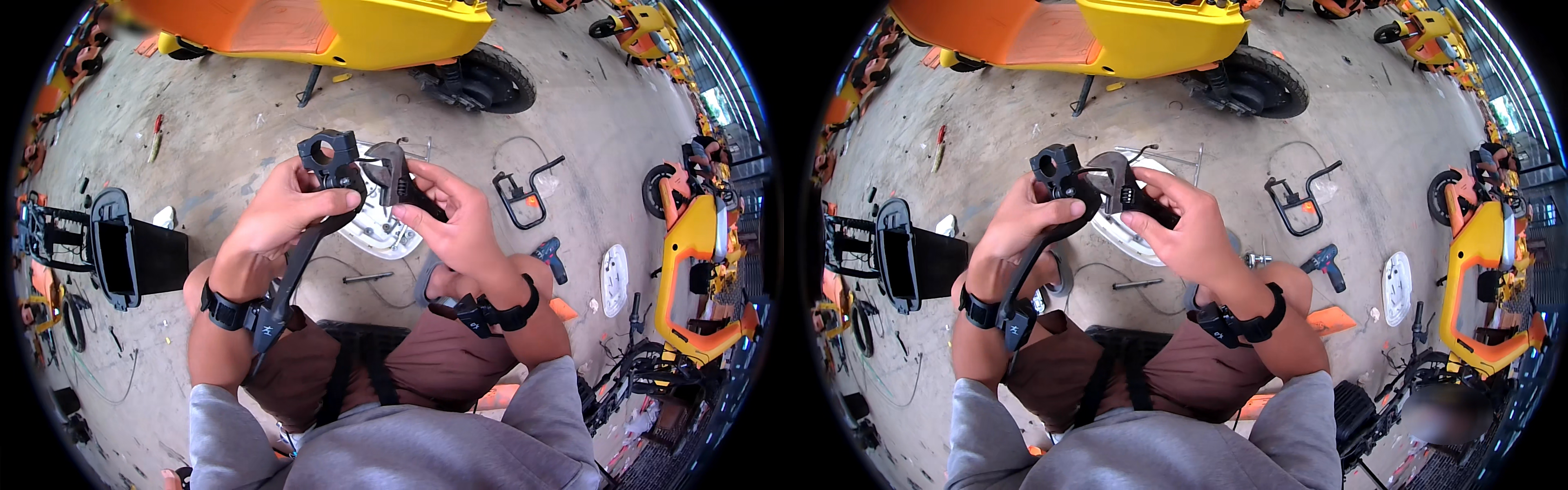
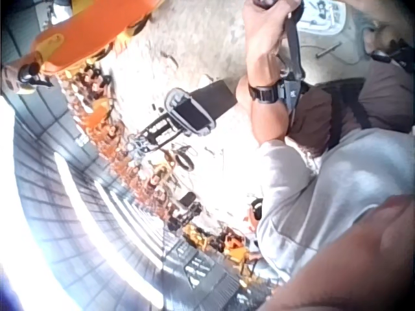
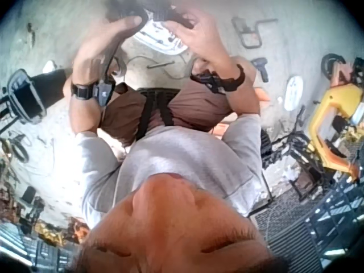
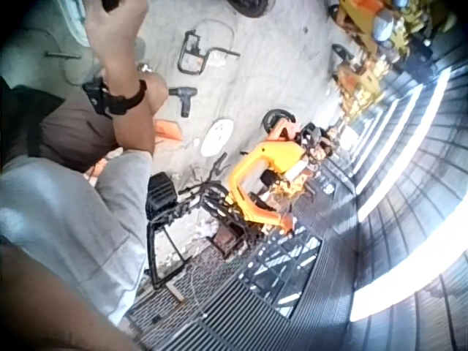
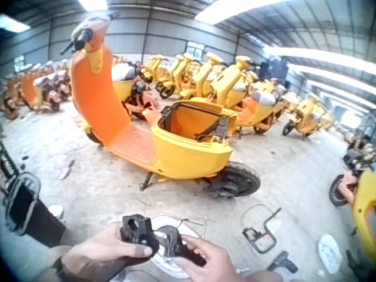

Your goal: The person assembles a black plastic scooter handlebar component by hand and with a pair of pliers, fitting small metal pins and wires into the assembly housing.

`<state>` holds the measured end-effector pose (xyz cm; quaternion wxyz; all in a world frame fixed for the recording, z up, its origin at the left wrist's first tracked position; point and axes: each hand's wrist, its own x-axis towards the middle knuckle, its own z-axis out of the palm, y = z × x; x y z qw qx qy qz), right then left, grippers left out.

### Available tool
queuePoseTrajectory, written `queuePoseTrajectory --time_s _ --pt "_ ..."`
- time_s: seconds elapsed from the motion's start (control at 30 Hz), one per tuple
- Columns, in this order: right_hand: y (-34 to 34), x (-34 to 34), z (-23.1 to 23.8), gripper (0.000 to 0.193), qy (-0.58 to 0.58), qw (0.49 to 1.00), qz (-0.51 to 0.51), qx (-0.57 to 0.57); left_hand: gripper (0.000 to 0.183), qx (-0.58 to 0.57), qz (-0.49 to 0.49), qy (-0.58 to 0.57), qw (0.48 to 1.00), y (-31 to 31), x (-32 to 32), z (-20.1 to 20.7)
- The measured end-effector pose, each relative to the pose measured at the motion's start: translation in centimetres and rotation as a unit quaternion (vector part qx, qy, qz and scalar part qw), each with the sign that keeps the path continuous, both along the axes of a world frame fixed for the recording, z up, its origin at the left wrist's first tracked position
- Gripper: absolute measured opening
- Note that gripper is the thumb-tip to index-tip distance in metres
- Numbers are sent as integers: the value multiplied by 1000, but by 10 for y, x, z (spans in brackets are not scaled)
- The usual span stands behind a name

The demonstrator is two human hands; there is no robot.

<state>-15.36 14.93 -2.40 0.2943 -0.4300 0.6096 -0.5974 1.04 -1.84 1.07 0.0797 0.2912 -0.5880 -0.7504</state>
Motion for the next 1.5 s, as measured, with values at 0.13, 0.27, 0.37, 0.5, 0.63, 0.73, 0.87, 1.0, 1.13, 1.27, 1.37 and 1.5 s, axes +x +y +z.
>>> queuePoseTrajectory --time_s 0.13,0.27,0.37,0.5,0.63,0.73,0.87,1.0,1.13,1.27,1.37,1.5 --pt "3 -5 7 40 -62 998 -14 20 42 -31 18 21 999 16 -19 -4" --pt "-1 -10 -10 44 -77 997 2 21 44 -104 82 43 990 22 -18 -23" --pt "4 -9 20 45 -152 981 50 106 39 -170 141 94 971 22 -22 -43" --pt "-2 -10 17 47 -29 995 30 86 31 -144 105 32 983 18 -15 -23" --pt "-2 -9 8 49 -117 992 16 42 29 -167 148 76 972 17 -20 -26" --pt "7 -6 20 48 -142 988 19 64 40 -205 126 89 967 11 -24 -34" --pt "4 -1 24 48 -83 991 32 98 49 -255 130 94 953 17 -17 -20" --pt "8 -5 20 46 -9 998 12 66 52 -274 97 87 953 25 -17 -9" --pt "14 -17 27 47 -25 995 38 88 41 -264 73 105 956 19 -19 -19" --pt "19 -30 28 46 -22 992 63 103 36 -142 48 121 981 16 -19 -17" --pt "18 -28 33 46 -28 988 69 133 38 -126 37 117 984 13 -17 -14" --pt "16 -24 32 46 -33 988 73 130 40 -93 32 110 989 11 -15 -13"
